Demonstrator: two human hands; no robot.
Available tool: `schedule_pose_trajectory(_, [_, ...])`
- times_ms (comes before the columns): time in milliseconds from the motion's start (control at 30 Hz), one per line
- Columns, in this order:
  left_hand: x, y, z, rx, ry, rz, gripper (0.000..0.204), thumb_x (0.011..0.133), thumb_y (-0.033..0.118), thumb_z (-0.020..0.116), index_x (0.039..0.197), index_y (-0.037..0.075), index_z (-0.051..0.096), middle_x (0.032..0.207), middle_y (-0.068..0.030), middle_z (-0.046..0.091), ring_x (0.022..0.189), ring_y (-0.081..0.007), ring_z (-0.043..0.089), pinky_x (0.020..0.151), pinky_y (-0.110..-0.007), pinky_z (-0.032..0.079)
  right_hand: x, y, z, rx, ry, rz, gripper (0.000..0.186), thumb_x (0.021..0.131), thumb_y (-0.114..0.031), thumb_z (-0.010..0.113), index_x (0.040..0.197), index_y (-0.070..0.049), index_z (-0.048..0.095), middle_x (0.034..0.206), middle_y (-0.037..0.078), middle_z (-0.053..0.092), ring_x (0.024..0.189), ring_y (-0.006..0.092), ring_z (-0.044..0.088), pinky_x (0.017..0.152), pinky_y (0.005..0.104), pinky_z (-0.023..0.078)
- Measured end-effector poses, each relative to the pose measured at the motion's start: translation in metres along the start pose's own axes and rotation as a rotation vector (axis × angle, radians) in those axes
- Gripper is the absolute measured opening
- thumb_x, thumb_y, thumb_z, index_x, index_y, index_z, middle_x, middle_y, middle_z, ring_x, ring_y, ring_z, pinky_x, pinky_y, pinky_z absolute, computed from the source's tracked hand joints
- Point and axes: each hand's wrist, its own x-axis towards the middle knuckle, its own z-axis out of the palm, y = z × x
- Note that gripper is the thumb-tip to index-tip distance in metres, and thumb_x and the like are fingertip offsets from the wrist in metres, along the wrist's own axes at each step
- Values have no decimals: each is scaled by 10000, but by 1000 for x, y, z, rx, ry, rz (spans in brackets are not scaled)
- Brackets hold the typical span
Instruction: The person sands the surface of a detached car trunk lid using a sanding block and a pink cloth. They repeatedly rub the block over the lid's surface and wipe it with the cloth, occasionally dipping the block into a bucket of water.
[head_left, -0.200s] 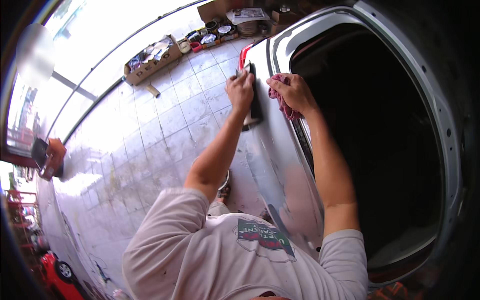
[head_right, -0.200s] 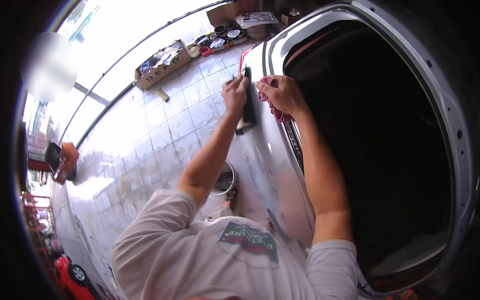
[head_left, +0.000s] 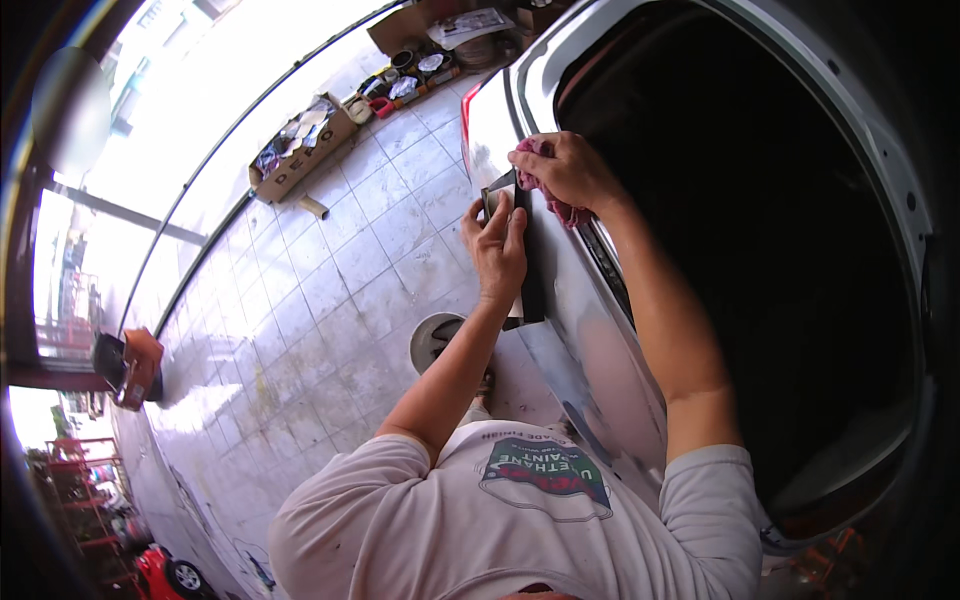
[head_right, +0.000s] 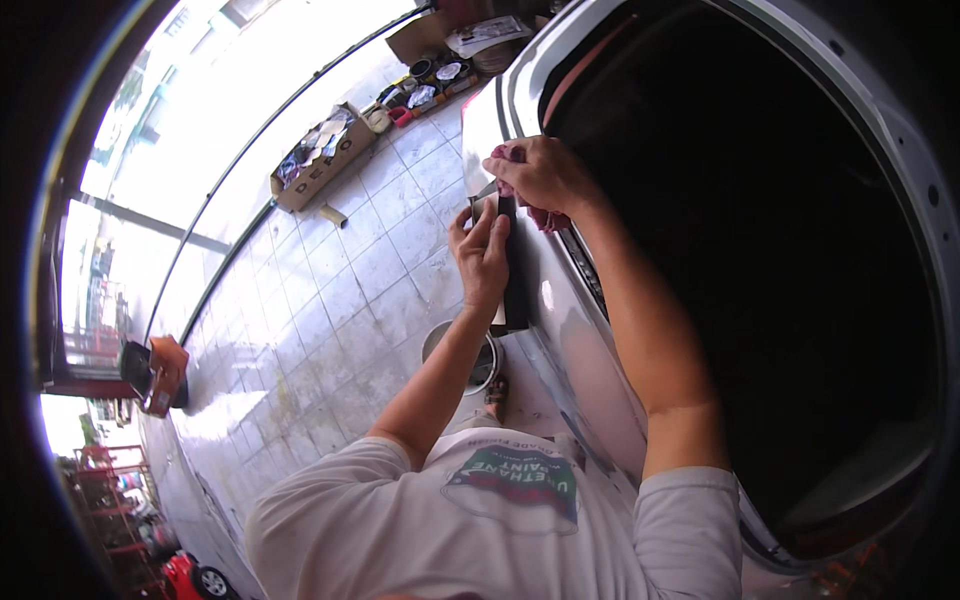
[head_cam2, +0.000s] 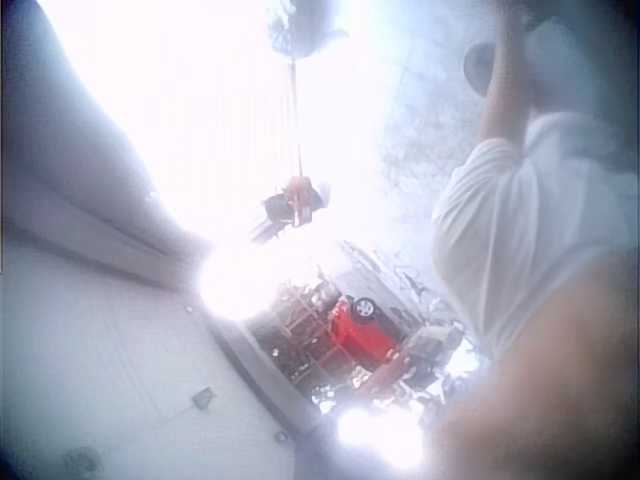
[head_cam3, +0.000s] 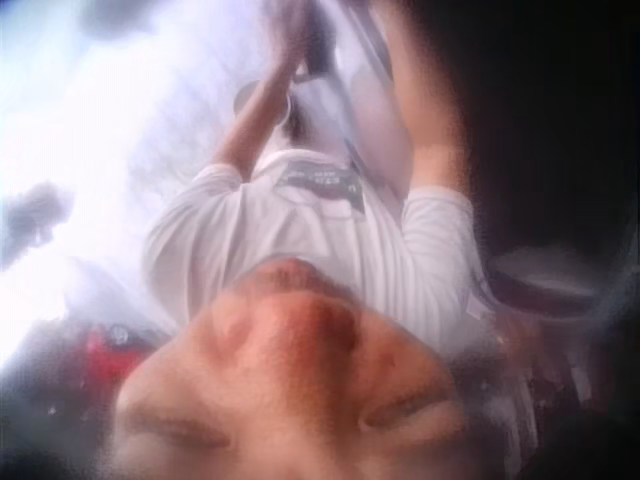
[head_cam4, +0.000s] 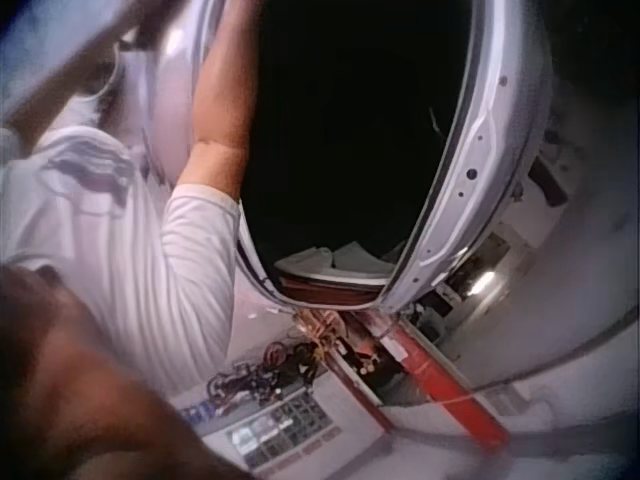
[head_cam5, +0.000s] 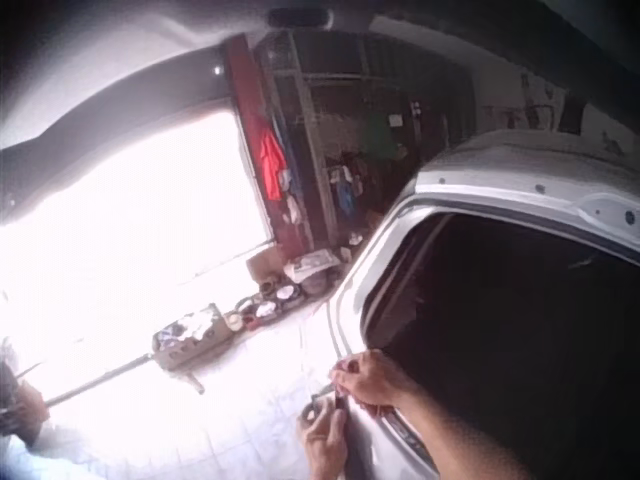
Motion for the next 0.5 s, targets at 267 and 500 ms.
schedule_pose_trajectory(267, [199,-73,-6,11,105,-47,469,1007,395,715,1386,121,735,1335,-265,638,1264,-401,570,1117,-485,421,16,-30,15,-42,-39,-74,411,960,-444,693,860,-55,778,748,139,757,736,281,765,759,422,586])
schedule_pose_trajectory(500, [-12,-16,-41,14,-197,270,467,980,260,755,1416,100,713,1484,-226,543,1283,-379,548,1128,-456,436,8,4,10,-147,139,-134,409,972,-423,721,831,-40,754,668,86,717,603,166,675,636,384,538])
